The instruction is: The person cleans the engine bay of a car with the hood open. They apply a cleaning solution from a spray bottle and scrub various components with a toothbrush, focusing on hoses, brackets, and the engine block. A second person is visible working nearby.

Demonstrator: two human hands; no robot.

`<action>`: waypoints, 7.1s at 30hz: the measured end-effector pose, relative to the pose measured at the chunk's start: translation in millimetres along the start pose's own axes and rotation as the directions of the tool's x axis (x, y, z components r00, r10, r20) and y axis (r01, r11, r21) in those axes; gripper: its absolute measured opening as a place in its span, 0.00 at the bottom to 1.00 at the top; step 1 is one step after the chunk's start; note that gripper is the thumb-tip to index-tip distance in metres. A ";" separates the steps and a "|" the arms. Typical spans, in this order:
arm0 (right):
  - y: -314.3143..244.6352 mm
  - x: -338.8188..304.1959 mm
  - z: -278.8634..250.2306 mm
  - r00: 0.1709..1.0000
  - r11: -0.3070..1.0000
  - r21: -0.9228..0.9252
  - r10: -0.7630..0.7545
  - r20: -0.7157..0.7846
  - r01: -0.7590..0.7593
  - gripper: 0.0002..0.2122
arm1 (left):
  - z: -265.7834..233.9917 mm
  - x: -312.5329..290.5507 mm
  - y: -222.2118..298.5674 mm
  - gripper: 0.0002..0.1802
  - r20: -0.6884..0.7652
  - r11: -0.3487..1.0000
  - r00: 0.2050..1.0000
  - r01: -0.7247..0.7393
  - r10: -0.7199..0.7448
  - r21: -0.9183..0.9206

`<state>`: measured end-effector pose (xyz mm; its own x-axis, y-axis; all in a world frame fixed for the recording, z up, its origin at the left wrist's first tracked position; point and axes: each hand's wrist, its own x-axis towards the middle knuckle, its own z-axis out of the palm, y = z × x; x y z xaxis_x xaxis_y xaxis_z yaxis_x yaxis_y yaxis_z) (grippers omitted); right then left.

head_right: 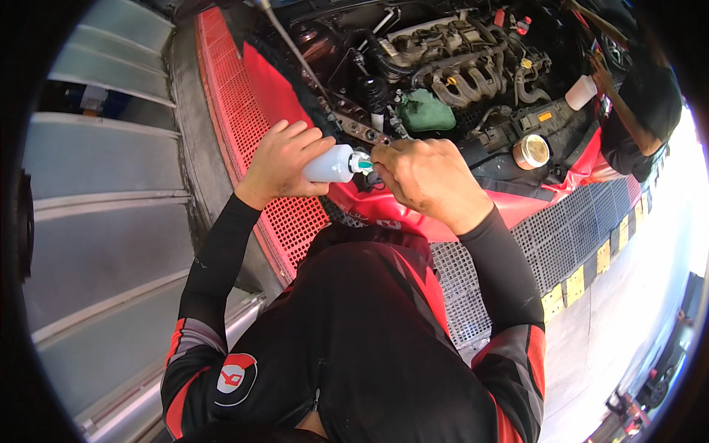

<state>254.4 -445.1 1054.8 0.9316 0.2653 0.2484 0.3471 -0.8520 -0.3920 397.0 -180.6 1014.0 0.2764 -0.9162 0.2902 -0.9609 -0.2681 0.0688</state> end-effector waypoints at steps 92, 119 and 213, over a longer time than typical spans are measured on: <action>314.4 347.1 368.3 0.353 0.690 -0.088 0.471 0.808 -0.718 0.10 | 228.3 4.3 -130.0 0.30 -0.067 0.855 0.972 0.165 -0.226 -0.492; 300.3 334.4 377.0 0.469 0.652 -0.144 0.664 0.582 -0.745 0.08 | 229.2 10.0 -126.0 0.31 -0.098 0.869 0.968 0.161 -0.232 -0.468; 264.0 299.6 389.3 0.724 0.823 -0.194 0.564 0.398 -0.534 0.12 | 227.5 12.1 -129.3 0.21 -0.067 0.884 0.980 0.138 -0.187 -0.446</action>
<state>667.1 -414.8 680.9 0.9127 -0.1084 -0.3941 -0.2330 -0.9302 -0.2837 527.9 -224.8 791.6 0.4493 -0.8281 0.3353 -0.8183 -0.2309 0.5264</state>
